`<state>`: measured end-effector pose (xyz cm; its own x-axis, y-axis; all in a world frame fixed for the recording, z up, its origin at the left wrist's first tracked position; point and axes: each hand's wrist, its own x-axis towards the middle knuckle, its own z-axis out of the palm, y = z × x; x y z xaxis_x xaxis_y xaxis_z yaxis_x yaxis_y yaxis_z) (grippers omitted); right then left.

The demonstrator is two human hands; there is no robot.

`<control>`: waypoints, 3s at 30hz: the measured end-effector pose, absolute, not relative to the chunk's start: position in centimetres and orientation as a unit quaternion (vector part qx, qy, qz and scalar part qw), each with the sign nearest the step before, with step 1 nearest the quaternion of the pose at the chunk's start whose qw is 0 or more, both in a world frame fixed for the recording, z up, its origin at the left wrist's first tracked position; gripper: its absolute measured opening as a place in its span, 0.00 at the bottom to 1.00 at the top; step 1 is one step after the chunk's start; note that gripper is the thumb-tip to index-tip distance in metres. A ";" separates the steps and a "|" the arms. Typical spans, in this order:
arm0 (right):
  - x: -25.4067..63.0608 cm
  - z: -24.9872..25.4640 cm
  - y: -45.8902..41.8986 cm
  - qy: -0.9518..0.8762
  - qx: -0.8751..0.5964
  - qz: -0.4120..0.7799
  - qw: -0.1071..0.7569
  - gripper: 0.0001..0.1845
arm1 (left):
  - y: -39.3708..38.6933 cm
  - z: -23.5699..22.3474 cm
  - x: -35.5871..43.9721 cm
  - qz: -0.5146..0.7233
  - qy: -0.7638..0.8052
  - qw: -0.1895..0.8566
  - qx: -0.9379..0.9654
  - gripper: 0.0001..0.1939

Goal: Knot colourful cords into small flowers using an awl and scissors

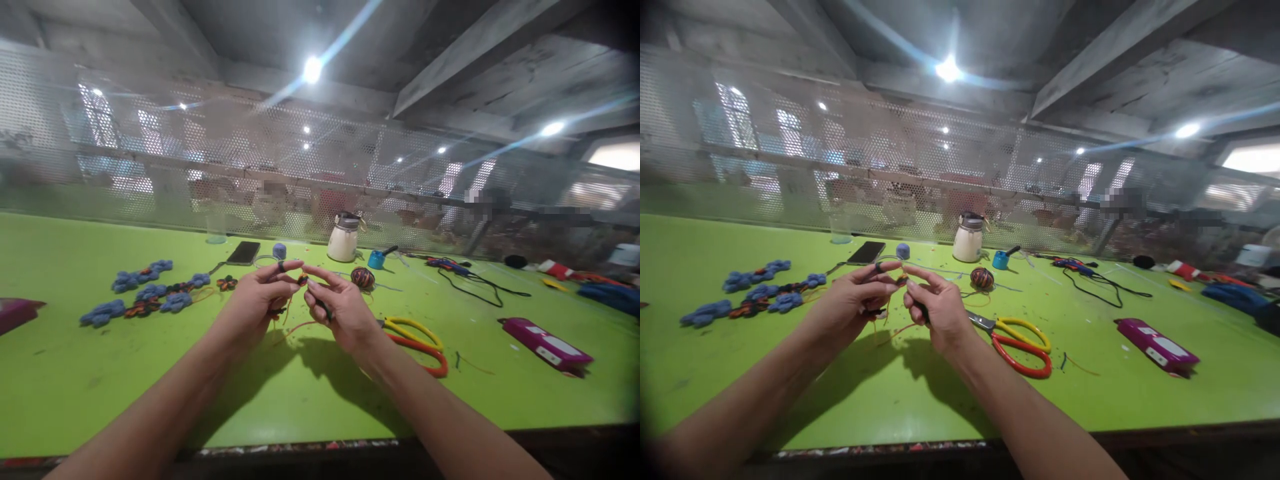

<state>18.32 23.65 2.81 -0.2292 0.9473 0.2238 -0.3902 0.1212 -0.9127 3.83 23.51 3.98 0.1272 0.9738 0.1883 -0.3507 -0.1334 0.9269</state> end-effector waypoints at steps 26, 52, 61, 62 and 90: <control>20.2 3.0 24.7 -0.735 -0.297 0.338 0.507 0.18 | 23.7 4.7 2.8 0.589 0.337 0.555 0.480 0.34; 21.7 4.9 23.4 -0.888 -0.366 -0.055 0.274 0.22 | 24.1 3.9 3.3 0.553 0.426 0.285 0.656 0.17; 21.4 4.7 23.3 -0.878 -0.406 -0.126 0.220 0.23 | 23.9 4.4 3.6 0.525 0.459 0.385 0.604 0.20; 21.4 4.7 23.3 -0.877 -0.409 -0.136 0.213 0.23 | 23.9 4.3 3.6 0.519 0.466 0.389 0.602 0.20; 19.8 2.3 24.5 -0.811 -0.395 0.096 0.421 0.17 | 24.5 3.9 3.4 0.537 0.466 0.370 0.598 0.33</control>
<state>19.76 24.50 2.33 -0.3339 0.7206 0.6076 0.5594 0.6703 -0.4876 3.41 24.50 3.89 -0.0119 0.9547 0.2974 0.1609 -0.2917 0.9429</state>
